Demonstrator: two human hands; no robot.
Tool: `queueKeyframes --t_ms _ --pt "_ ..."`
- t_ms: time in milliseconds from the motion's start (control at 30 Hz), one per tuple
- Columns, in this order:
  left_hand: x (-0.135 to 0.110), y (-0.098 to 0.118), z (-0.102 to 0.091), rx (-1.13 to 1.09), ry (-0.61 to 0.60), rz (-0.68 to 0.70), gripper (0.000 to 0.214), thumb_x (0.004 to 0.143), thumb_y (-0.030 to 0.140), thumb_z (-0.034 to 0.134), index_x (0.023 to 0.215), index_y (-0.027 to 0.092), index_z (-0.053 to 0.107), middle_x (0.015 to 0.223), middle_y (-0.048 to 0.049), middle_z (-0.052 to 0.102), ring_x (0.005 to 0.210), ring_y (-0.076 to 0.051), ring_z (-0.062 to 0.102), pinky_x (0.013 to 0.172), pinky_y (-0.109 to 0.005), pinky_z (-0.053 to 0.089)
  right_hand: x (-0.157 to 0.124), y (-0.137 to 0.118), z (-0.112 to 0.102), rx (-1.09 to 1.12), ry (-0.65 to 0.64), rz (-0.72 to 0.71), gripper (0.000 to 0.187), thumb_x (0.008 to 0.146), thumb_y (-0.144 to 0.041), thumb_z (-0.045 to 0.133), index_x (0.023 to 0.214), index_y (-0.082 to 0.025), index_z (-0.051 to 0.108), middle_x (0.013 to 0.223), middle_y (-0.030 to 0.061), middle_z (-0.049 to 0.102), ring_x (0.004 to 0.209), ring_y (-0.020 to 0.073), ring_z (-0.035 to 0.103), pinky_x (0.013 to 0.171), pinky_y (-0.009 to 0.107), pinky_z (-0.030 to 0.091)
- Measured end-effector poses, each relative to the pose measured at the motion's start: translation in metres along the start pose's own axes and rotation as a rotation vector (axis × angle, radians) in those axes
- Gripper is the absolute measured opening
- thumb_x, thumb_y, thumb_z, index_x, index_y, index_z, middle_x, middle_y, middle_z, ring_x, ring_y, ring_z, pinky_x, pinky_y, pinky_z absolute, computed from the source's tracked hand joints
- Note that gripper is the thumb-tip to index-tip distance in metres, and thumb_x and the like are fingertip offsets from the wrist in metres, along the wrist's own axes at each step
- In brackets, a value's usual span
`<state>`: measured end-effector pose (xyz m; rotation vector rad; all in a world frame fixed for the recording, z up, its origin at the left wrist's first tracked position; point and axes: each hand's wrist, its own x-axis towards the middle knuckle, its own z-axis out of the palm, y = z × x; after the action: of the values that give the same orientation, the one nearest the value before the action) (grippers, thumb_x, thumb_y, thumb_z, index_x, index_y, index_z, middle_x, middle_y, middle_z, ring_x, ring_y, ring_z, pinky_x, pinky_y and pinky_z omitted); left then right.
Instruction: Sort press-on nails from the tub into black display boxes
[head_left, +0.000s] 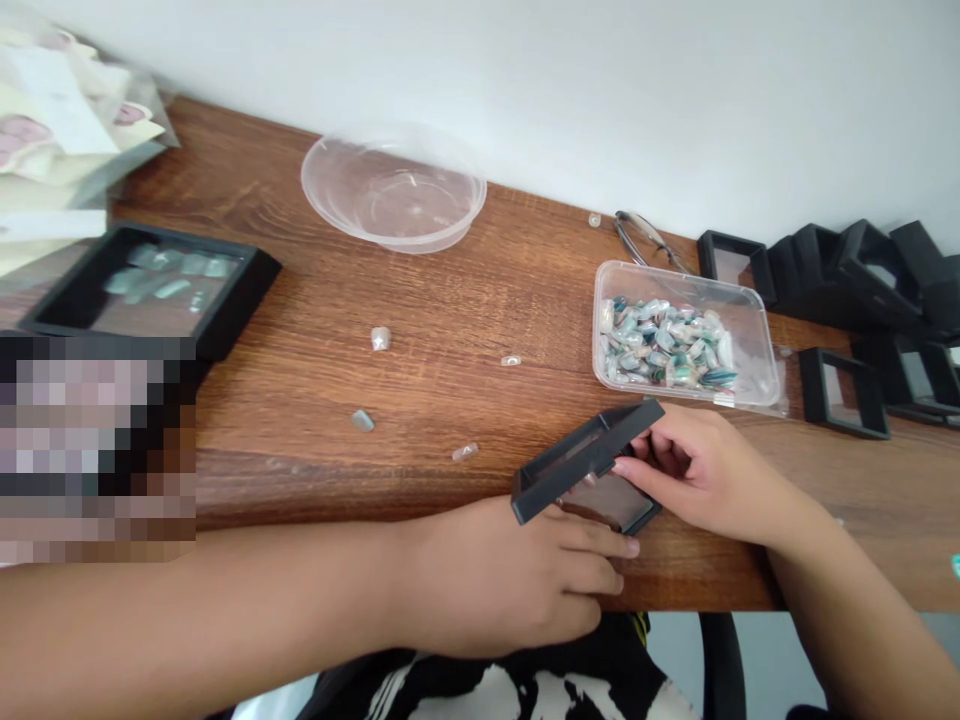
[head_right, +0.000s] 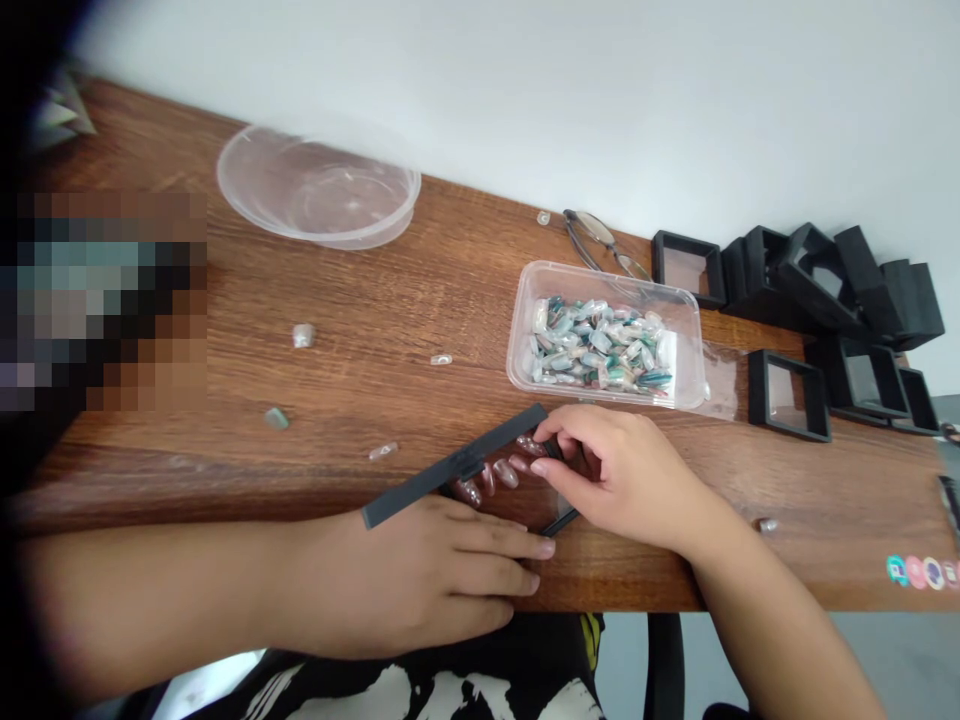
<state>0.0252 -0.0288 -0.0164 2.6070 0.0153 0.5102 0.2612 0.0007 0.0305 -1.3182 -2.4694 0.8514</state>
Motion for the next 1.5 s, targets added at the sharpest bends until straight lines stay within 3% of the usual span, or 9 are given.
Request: queueKeyframes --t_ms 367,833,1033,1133,1267,1367,1433,1500 --pt "0.0 -0.001 -0.001 0.021 -0.007 0.006 0.021 0.098 0.016 0.053 0.1 0.02 0.074 0.124 0.0033 0.072 0.135 -0.018 0.053 0.119 -0.028 0.038 0.0 0.0 -0.002 0.04 -0.06 -0.085 0.01 0.093 -0.028 0.063 0.095 -0.02 0.069 0.069 -0.0027 0.057 0.058 0.0101 0.05 0.056 0.022 0.037" --pt "0.001 0.0 -0.001 0.001 -0.017 -0.012 0.022 0.1 0.016 0.051 0.101 0.02 0.073 0.125 0.0036 0.072 0.136 -0.017 0.052 0.121 -0.027 0.033 0.002 0.002 -0.002 -0.022 -0.089 -0.099 0.022 0.092 -0.034 0.066 0.077 -0.018 0.061 0.065 -0.0037 0.052 0.057 0.0099 0.047 0.055 0.024 0.034" --pt "-0.001 0.0 -0.002 -0.032 -0.014 -0.021 0.02 0.1 0.015 0.053 0.104 0.019 0.072 0.126 0.0028 0.071 0.137 -0.017 0.051 0.12 -0.027 0.037 0.0 0.001 -0.007 0.082 -0.059 -0.107 0.016 0.092 -0.033 0.067 0.101 -0.02 0.07 0.071 -0.0021 0.062 0.06 0.0106 0.054 0.057 0.024 0.042" --pt "-0.001 0.001 -0.001 -0.041 -0.003 -0.022 0.023 0.101 0.015 0.049 0.104 0.019 0.072 0.126 0.0022 0.071 0.137 -0.016 0.052 0.118 -0.026 0.039 -0.004 0.003 -0.018 0.195 0.051 -0.107 0.012 0.092 -0.026 0.066 0.102 -0.022 0.071 0.076 0.0 0.069 0.063 0.0115 0.06 0.059 0.026 0.048" --pt "-0.001 0.001 -0.001 -0.047 0.01 -0.022 0.027 0.103 0.015 0.046 0.102 0.019 0.072 0.124 0.0026 0.072 0.136 -0.016 0.053 0.116 -0.027 0.04 -0.018 0.011 -0.037 0.314 0.362 -0.031 0.005 0.09 -0.025 0.068 0.09 -0.026 0.073 0.077 0.0001 0.072 0.065 0.0137 0.063 0.055 0.027 0.048" --pt "-0.001 0.0 -0.001 -0.045 0.004 -0.024 0.028 0.103 0.016 0.044 0.103 0.019 0.072 0.125 0.0033 0.071 0.136 -0.016 0.052 0.116 -0.027 0.04 -0.025 0.019 -0.049 0.385 0.587 -0.069 0.01 0.092 -0.029 0.066 0.088 -0.025 0.075 0.075 0.0018 0.071 0.063 0.0154 0.063 0.052 0.03 0.045" --pt "0.0 0.0 -0.001 -0.044 0.002 -0.017 0.028 0.104 0.016 0.043 0.103 0.019 0.071 0.125 0.0033 0.071 0.137 -0.016 0.051 0.116 -0.026 0.039 -0.024 0.025 -0.053 0.196 0.726 -0.081 0.008 0.09 -0.025 0.068 0.087 -0.025 0.075 0.072 0.0019 0.069 0.061 0.016 0.06 0.053 0.032 0.042" --pt "0.0 0.001 -0.001 -0.044 0.003 -0.011 0.029 0.104 0.016 0.042 0.103 0.018 0.071 0.125 0.0031 0.071 0.137 -0.016 0.05 0.117 -0.026 0.038 -0.018 0.032 -0.055 -0.103 0.746 -0.069 0.007 0.085 -0.02 0.071 0.088 -0.026 0.074 0.073 0.0024 0.069 0.063 0.0172 0.059 0.056 0.033 0.042"
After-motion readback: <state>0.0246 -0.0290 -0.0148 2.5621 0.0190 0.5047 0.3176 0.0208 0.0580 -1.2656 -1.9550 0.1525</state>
